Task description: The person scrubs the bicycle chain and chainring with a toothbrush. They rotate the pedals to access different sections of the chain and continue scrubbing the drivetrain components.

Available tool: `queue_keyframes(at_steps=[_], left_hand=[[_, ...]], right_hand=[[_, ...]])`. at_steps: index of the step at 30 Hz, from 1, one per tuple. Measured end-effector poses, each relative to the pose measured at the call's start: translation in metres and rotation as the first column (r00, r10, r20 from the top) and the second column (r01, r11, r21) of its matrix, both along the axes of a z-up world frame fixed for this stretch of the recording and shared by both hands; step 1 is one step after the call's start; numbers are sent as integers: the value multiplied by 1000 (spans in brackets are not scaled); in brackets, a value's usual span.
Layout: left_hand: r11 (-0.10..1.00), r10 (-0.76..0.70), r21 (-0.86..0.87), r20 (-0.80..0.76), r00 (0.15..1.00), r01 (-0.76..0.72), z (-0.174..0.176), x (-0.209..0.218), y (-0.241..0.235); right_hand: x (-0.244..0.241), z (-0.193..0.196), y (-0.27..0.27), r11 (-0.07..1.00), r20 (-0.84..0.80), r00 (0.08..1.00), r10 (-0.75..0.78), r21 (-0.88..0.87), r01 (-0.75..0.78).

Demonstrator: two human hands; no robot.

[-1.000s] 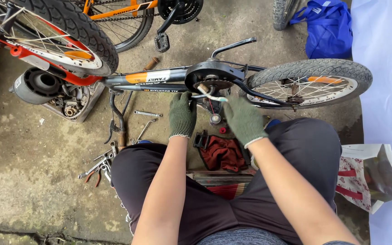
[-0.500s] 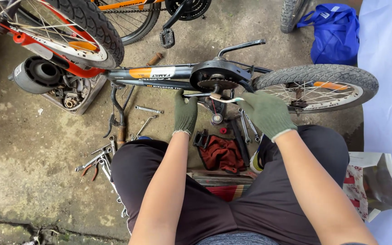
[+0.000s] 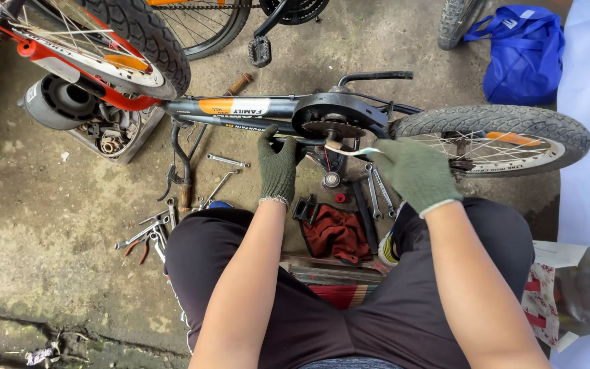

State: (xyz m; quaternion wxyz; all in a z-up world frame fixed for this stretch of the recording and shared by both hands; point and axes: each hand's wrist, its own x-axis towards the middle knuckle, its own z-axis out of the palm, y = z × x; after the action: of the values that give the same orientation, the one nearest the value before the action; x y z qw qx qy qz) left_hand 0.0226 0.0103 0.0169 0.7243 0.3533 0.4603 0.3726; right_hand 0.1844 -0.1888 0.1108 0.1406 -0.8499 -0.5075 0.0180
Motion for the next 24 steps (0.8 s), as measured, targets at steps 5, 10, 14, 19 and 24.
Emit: queue_keyframes(at_steps=[5, 10, 14, 19, 24], left_hand=[[997, 30, -70, 21, 999, -29, 17, 1, 0], [987, 67, -150, 84, 994, -54, 28, 6, 0], [983, 74, -175, 121, 990, -52, 27, 7, 1], [987, 88, -146, 129, 988, -69, 39, 9, -1], [992, 88, -106, 143, 986, -73, 50, 8, 0]], right_hand=[[11, -1, 13, 999, 53, 999, 8, 39, -10], [-1, 31, 2, 992, -1, 1000, 12, 127, -12], [-9, 29, 2, 995, -172, 982, -82, -63, 73], [0, 9, 5, 999, -62, 997, -35, 9, 36], [-32, 69, 19, 987, -240, 970, 33, 160, 6]])
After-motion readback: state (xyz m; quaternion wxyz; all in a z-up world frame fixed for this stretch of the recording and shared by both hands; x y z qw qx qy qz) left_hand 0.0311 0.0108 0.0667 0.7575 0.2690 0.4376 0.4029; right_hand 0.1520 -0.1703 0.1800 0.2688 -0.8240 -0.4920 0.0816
